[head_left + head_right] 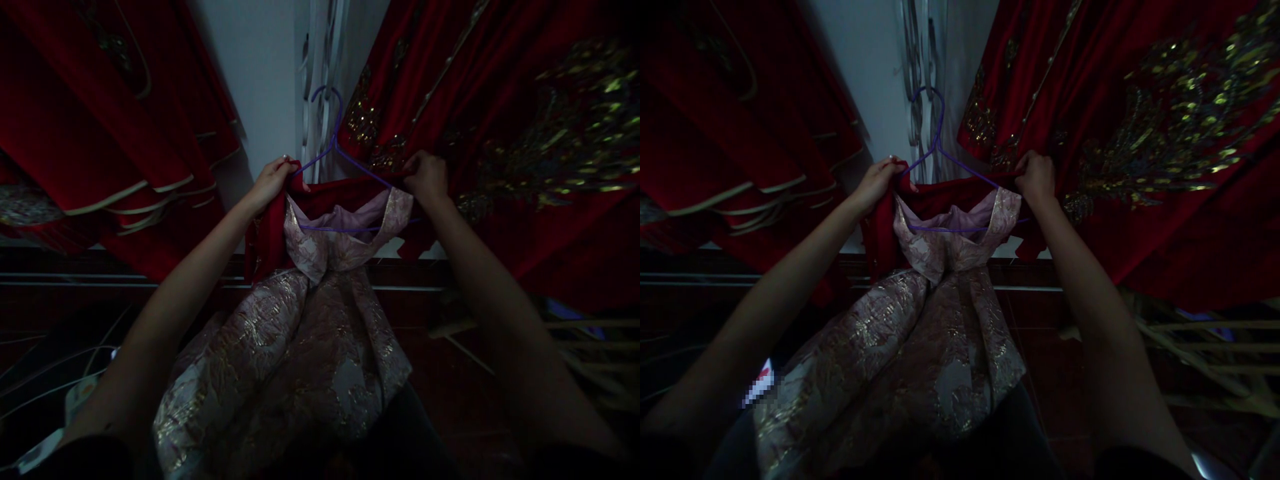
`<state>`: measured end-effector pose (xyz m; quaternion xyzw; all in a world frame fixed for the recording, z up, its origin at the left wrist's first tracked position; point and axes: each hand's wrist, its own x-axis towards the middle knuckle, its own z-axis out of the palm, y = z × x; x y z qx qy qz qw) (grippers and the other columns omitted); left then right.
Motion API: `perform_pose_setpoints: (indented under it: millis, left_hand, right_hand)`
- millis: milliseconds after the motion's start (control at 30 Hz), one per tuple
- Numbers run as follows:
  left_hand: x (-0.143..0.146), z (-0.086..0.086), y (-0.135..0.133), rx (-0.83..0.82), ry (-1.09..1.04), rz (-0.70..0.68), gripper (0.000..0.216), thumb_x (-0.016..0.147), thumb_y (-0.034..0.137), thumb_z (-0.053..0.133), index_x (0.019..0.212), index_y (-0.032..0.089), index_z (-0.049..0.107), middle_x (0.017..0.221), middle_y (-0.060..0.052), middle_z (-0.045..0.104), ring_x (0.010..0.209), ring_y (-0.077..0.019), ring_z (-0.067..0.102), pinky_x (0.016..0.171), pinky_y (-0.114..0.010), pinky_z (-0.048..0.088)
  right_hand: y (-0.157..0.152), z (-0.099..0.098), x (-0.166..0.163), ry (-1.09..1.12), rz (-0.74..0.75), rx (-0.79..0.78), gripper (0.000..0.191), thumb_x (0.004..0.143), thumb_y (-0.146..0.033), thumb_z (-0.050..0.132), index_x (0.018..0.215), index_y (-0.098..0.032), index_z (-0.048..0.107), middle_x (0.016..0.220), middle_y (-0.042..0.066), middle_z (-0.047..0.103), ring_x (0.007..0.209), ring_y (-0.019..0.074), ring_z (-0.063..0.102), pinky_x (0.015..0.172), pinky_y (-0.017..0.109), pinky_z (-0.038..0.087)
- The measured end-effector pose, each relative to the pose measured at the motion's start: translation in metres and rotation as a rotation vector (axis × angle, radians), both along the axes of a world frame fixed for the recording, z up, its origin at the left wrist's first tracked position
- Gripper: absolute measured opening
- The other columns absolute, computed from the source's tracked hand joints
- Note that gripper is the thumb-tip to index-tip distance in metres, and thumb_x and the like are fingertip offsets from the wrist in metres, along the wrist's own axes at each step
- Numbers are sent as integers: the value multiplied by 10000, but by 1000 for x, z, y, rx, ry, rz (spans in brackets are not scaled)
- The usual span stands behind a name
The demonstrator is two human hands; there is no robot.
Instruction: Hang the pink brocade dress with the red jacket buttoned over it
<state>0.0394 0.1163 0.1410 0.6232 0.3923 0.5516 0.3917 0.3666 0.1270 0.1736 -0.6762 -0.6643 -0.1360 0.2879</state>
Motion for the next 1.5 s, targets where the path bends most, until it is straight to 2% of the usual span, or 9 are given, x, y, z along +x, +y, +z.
perform_pose_setpoints:
  millis: [300,467,567,667,767,967,1133,1267,1500]
  left_hand:
    - [1,-10,4,26,21,17,264,895,444,443,901,195,530,795,-43,676,889,-218,668,768,-362,535]
    - [5,-23,7,244,12,302,283,901,497,448,923,223,518,925,-46,633,1039,-202,592,910,-345,478]
    - [-5,-29,-2,411,-83,617,294,938,495,360,979,234,489,1039,-57,579,1113,-182,531,1007,-332,406]
    - [-22,-40,-20,506,-47,743,319,947,490,335,1021,224,495,1098,-78,543,1112,-184,512,1029,-342,373]
    - [-37,-57,-37,478,120,650,313,932,476,390,1022,208,525,1031,-81,582,1016,-191,556,963,-336,409]
    - [-26,-74,-45,354,402,308,200,846,401,569,957,237,539,839,-23,619,700,-154,580,695,-282,444]
    - [10,-72,-49,322,364,145,118,806,278,588,889,244,512,728,12,563,601,-137,521,600,-274,412]
    - [17,-86,-58,293,327,98,174,823,233,540,993,239,506,819,-5,598,703,-150,572,663,-276,446]
    - [20,-111,-68,349,174,179,342,834,215,569,1168,216,497,1081,-50,628,987,-152,617,920,-310,466]
  right_hand:
    - [-38,-5,42,92,-35,205,325,685,-42,499,943,-148,667,979,123,696,883,178,629,823,268,465]
    - [-97,-19,28,251,-50,485,274,755,-172,532,1005,-195,642,973,95,697,834,194,655,739,304,509]
    - [-114,-28,15,441,67,357,212,719,-191,564,909,-213,654,904,81,702,795,193,661,711,306,521]
    - [-116,-35,4,626,128,149,226,699,-222,569,911,-210,646,889,77,694,792,201,659,711,327,527]
    - [-112,-45,-7,658,135,43,273,733,-276,533,984,-201,612,909,73,672,801,197,641,731,342,520]
    - [-94,-67,-66,704,45,151,302,787,-282,391,1051,-196,509,1059,103,614,990,207,593,874,344,477]
    - [-82,-91,-153,695,422,-176,287,795,-298,372,1055,-246,483,1183,73,581,1156,208,508,987,312,414]
    - [-84,-111,-182,822,598,-322,281,794,-312,388,1062,-255,450,1206,52,557,1185,192,486,1007,282,405]
    - [-86,-132,-167,1164,786,-31,359,722,-265,609,1060,-240,488,1111,38,549,899,128,596,802,264,524]
